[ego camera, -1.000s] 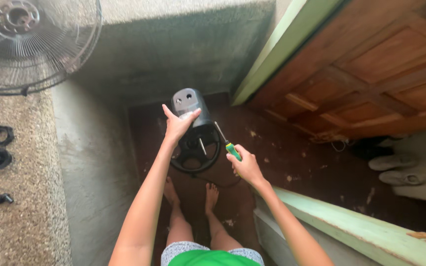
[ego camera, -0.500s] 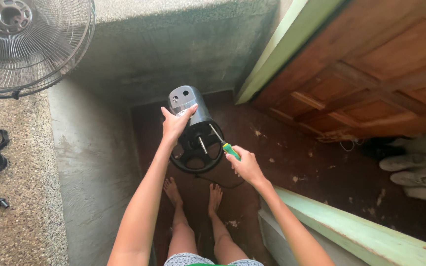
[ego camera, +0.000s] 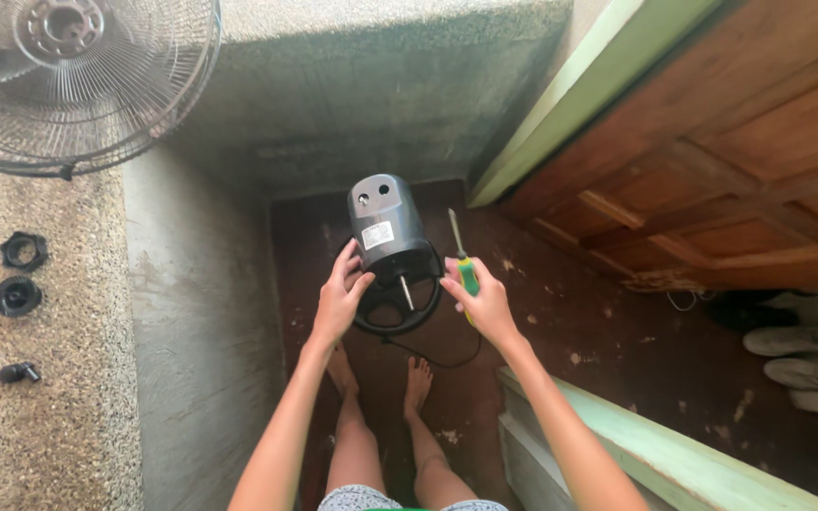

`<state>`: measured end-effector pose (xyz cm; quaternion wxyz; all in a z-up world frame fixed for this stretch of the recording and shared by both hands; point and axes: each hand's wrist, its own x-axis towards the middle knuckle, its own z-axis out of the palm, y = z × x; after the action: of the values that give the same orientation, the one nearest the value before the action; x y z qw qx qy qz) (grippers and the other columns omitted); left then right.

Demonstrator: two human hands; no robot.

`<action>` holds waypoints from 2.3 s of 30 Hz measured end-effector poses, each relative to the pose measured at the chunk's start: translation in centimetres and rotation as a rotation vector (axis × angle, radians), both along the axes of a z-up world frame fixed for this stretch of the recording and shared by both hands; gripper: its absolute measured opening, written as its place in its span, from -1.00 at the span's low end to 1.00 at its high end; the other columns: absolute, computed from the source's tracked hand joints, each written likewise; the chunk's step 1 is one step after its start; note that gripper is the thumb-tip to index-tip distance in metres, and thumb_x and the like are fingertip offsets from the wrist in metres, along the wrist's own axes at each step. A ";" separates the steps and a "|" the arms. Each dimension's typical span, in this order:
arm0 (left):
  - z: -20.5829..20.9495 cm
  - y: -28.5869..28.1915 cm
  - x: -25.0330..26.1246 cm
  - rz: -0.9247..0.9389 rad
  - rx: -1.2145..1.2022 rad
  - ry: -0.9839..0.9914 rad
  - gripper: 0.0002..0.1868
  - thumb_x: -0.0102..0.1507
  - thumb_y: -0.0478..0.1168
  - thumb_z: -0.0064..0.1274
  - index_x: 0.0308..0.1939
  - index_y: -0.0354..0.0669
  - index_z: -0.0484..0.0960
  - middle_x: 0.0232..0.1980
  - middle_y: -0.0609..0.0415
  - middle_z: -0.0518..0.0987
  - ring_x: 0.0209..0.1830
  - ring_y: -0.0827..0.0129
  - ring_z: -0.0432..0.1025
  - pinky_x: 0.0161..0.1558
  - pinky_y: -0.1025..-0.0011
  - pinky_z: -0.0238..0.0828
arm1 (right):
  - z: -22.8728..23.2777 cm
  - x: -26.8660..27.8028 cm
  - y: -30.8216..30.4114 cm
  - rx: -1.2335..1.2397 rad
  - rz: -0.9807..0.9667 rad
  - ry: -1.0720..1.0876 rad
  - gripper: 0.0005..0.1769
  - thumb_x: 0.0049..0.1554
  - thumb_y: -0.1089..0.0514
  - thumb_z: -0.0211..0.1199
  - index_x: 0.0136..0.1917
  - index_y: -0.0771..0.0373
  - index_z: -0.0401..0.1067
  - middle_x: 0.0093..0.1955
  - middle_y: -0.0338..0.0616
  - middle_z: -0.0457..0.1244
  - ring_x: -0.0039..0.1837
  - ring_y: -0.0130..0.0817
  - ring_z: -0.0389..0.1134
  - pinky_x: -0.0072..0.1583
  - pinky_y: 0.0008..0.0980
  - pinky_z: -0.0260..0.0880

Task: The person disassembles a standing electric fan by removing the front grille, unscrewing the central hub nut to take off the fan blades, and then using a screwdriver to remove screws from the motor housing. The components are placed on a nearby ledge.

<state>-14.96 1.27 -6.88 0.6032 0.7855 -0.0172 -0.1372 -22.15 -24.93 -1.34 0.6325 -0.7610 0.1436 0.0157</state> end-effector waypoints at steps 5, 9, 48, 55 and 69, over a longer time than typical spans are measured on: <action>-0.5 0.2 -0.7 0.094 -0.047 -0.064 -0.54 0.31 -0.25 0.13 0.29 -0.14 0.48 0.06 -0.10 0.69 0.04 0.36 0.62 0.07 0.41 0.53 | -1.6 4.3 0.7 0.220 0.105 -0.050 -0.55 0.15 0.15 0.37 0.30 0.25 0.43 0.31 -0.25 0.34 0.21 -0.52 0.42 -0.03 -0.50 0.54; -0.1 0.2 1.4 0.105 -0.057 -0.042 -0.75 0.29 -0.29 0.18 0.03 -0.24 0.58 -0.15 -0.03 0.76 -0.09 0.41 0.64 -0.01 0.46 0.54 | -2.1 7.2 1.0 0.172 0.052 -0.076 -0.59 0.15 0.15 0.37 0.26 0.26 0.47 0.20 -0.19 0.40 0.15 -0.50 0.46 -0.03 -0.49 0.54; 2.5 0.4 26.9 0.087 0.120 -0.045 -0.58 0.35 0.04 0.21 0.10 -0.17 0.56 -0.37 0.03 0.74 -0.32 0.39 0.65 -0.21 0.45 0.49 | 2.6 29.4 5.6 -0.110 -0.297 0.101 -0.59 0.15 -0.14 0.32 -0.04 0.25 0.41 -0.11 -0.17 0.39 -0.05 -0.37 0.53 -0.25 -0.32 0.62; 3.5 0.2 27.0 0.180 -0.139 0.038 -0.62 0.32 -0.02 0.07 0.10 -0.13 0.46 -0.22 0.03 0.61 -0.36 0.39 0.60 -0.37 0.39 0.66 | 3.2 28.3 5.9 -0.045 -0.324 0.100 -0.60 0.19 -0.12 0.30 -0.02 0.28 0.39 -0.18 -0.15 0.40 -0.24 -0.37 0.46 -0.29 -0.44 0.46; 2.7 0.4 27.5 0.112 -0.126 0.094 -0.62 0.33 0.03 0.12 -0.15 -0.23 0.44 -0.30 -0.02 0.64 -0.33 0.38 0.64 -0.32 0.40 0.68 | 4.9 20.0 7.4 0.142 -0.022 0.428 -0.72 0.28 0.02 0.04 0.06 0.27 0.39 -0.35 -0.18 0.25 -0.38 -0.46 0.32 -0.34 -0.38 0.39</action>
<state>12.49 1.66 -4.23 0.6584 0.7383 0.0467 -0.1387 -2.20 -17.52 3.56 0.6395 -0.6924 0.2815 0.1798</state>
